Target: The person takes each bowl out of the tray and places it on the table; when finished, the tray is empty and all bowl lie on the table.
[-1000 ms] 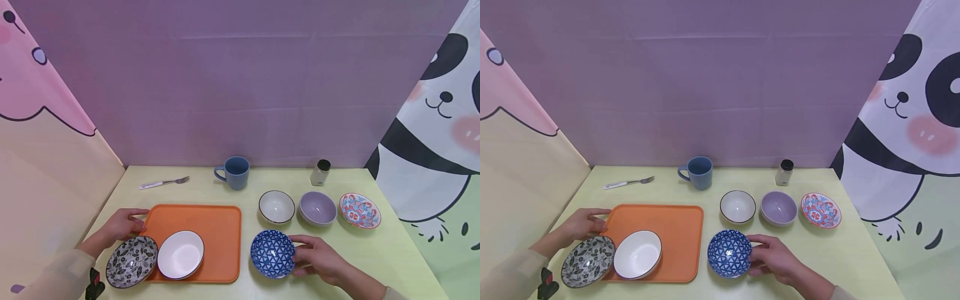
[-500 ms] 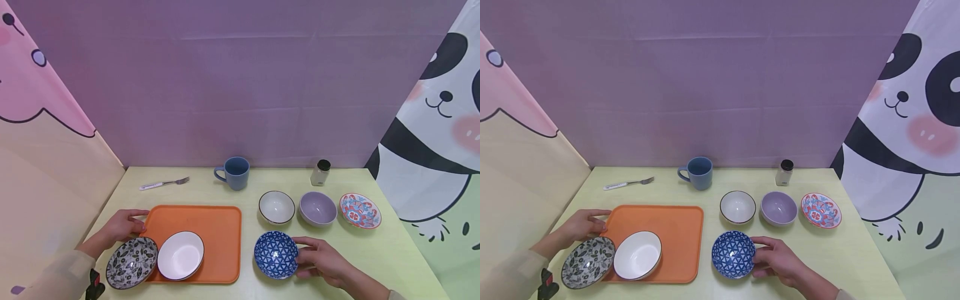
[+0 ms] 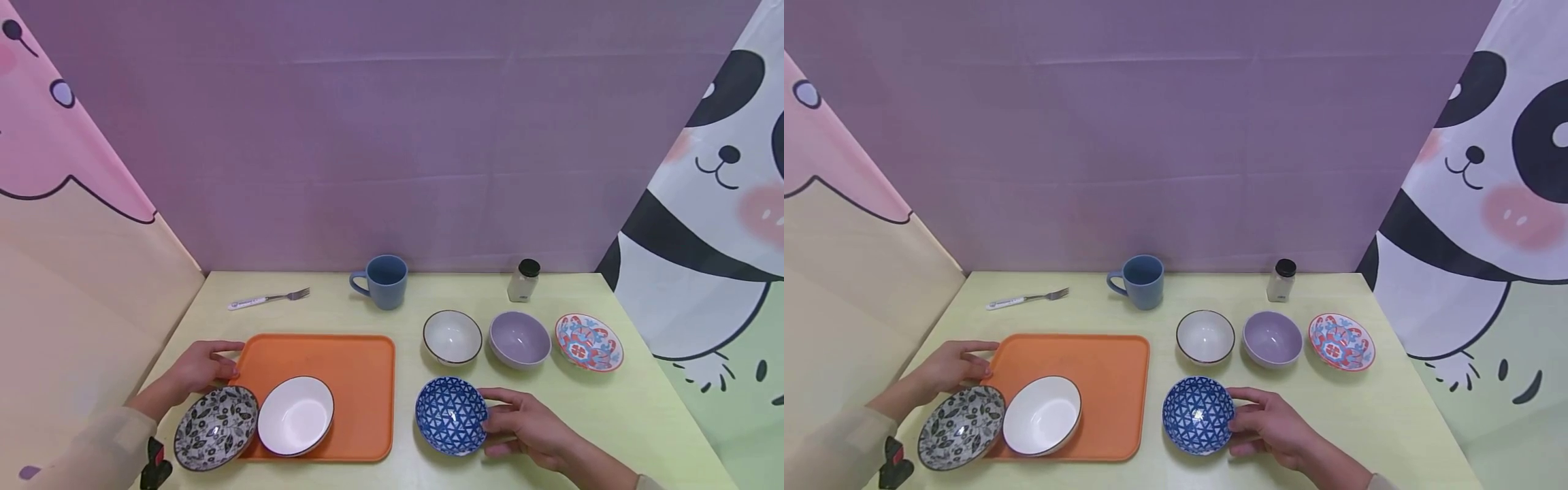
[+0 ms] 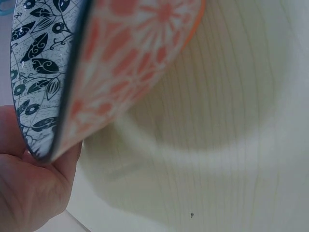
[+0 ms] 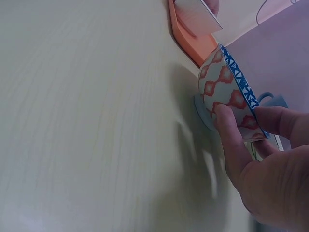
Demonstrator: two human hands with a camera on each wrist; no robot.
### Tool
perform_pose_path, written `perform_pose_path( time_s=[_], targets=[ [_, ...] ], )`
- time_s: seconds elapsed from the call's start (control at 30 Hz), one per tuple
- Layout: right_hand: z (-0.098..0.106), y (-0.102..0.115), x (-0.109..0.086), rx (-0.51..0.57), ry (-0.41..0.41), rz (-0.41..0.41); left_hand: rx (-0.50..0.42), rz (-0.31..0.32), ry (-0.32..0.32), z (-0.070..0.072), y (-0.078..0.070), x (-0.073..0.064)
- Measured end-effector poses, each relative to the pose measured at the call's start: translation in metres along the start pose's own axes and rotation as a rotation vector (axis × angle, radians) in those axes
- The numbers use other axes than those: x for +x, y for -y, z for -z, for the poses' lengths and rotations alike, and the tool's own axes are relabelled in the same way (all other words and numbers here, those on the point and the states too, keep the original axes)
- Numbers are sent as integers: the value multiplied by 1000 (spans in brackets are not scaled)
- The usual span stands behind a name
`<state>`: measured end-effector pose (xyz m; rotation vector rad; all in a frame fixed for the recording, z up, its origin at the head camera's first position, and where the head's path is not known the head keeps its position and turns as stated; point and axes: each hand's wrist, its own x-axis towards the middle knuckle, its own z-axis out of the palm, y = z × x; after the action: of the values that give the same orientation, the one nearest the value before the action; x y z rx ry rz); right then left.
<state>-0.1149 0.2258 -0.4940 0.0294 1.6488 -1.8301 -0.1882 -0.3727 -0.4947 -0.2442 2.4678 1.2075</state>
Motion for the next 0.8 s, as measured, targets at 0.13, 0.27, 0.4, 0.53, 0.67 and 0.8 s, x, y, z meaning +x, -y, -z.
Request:
perform_pose_path(
  time_s=[0.13, 0.27, 0.4, 0.53, 0.67, 0.8],
  targets=[
    [-1, 0, -1, 14, 10, -1, 0, -3, -3, 1, -1, 0],
    [0, 2, -2, 18, 20, -2, -6, -6, -5, 0, -2, -1],
    [0, 6, -3, -7, 11, -10, -11, -10, -4, -1, -2, -1],
    [1, 10, -3, -47, 2, -10, -11, -10, -8, 0, -2, 1],
    [2, 12, -2, -113, -5, 1, -9, -8, -11, 0, -1, 2],
    [2, 16, -1, -189, -31, 13, -17, -10, -7, 0, 0, 1]
  ],
)
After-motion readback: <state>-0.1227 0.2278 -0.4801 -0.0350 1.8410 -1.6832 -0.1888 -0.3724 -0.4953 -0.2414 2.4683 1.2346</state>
